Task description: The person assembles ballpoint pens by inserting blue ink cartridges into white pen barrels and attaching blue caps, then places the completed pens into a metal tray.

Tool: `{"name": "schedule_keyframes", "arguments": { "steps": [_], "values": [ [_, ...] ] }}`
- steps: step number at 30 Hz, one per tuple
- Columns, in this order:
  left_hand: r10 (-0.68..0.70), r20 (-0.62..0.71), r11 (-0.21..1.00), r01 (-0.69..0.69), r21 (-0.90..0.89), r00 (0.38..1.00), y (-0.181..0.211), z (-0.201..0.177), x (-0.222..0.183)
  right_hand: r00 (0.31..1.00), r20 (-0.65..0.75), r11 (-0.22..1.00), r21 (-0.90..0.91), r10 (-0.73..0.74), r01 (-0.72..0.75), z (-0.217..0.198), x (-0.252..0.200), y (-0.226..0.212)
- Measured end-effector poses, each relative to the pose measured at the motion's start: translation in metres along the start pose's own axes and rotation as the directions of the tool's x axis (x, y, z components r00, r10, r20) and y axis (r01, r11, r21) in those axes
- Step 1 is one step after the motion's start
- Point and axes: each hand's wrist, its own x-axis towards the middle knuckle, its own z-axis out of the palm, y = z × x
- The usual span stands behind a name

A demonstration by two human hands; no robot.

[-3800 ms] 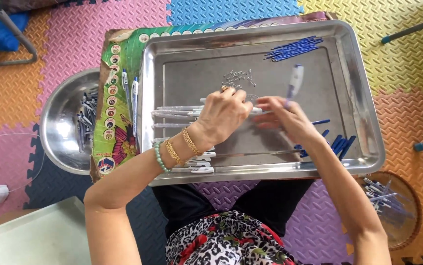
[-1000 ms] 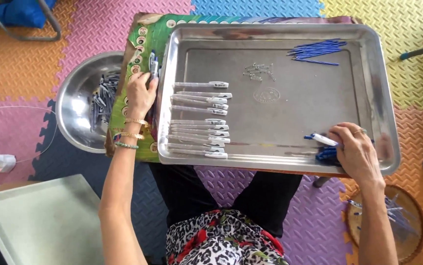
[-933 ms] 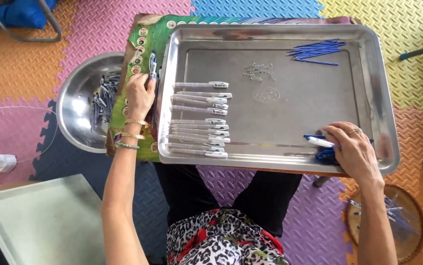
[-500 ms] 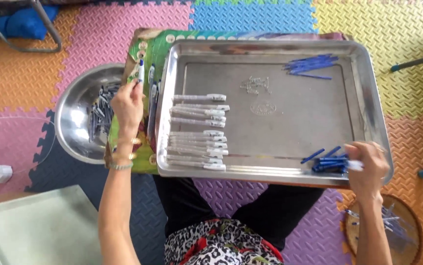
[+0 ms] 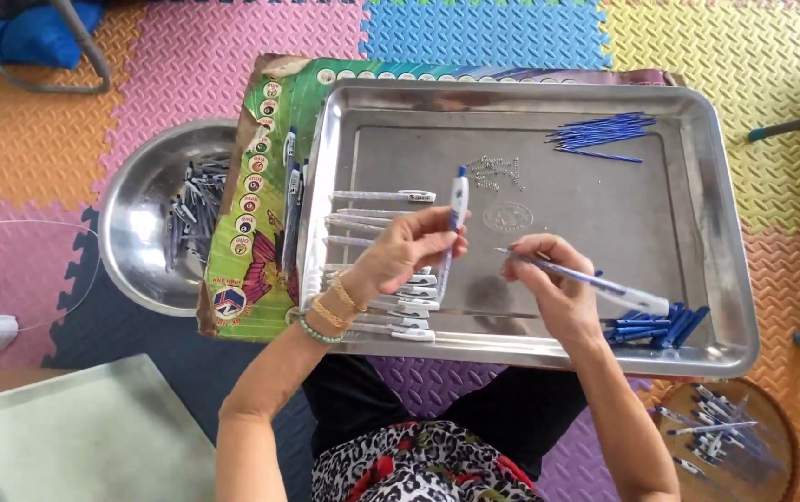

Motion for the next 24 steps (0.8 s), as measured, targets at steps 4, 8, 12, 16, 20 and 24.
{"name": "schedule_keyframes", "arguments": {
  "steps": [4,8,12,16,20,24],
  "values": [
    [-0.039,0.076,0.999,0.038,0.013,0.996,0.002,0.008,-0.001,0.998,-0.050,0.996,-0.080,-0.030,0.026,0.021,0.008,-0.006],
    [-0.107,0.145,0.994,0.101,0.046,0.984,0.000,0.003,0.002,0.990,-0.103,0.994,-0.047,-0.100,0.096,0.029,0.014,0.006],
    [-0.128,0.160,0.992,0.126,0.024,0.979,-0.006,0.003,0.005,0.985,-0.106,0.988,-0.093,-0.136,0.126,0.034,0.017,0.007],
    [-0.159,0.146,0.987,0.158,0.019,0.976,0.000,0.006,0.003,0.986,-0.113,0.986,-0.121,-0.126,0.112,0.037,0.017,0.007],
    [-0.162,0.116,0.987,0.160,0.028,0.980,0.000,0.008,0.001,0.986,-0.119,0.979,-0.176,-0.121,0.099,0.032,0.018,0.018],
    [-0.167,0.108,0.985,0.161,0.055,0.980,-0.004,0.006,0.003,0.986,-0.120,0.964,-0.252,-0.116,0.082,0.028,0.018,0.025]
  ]
}}
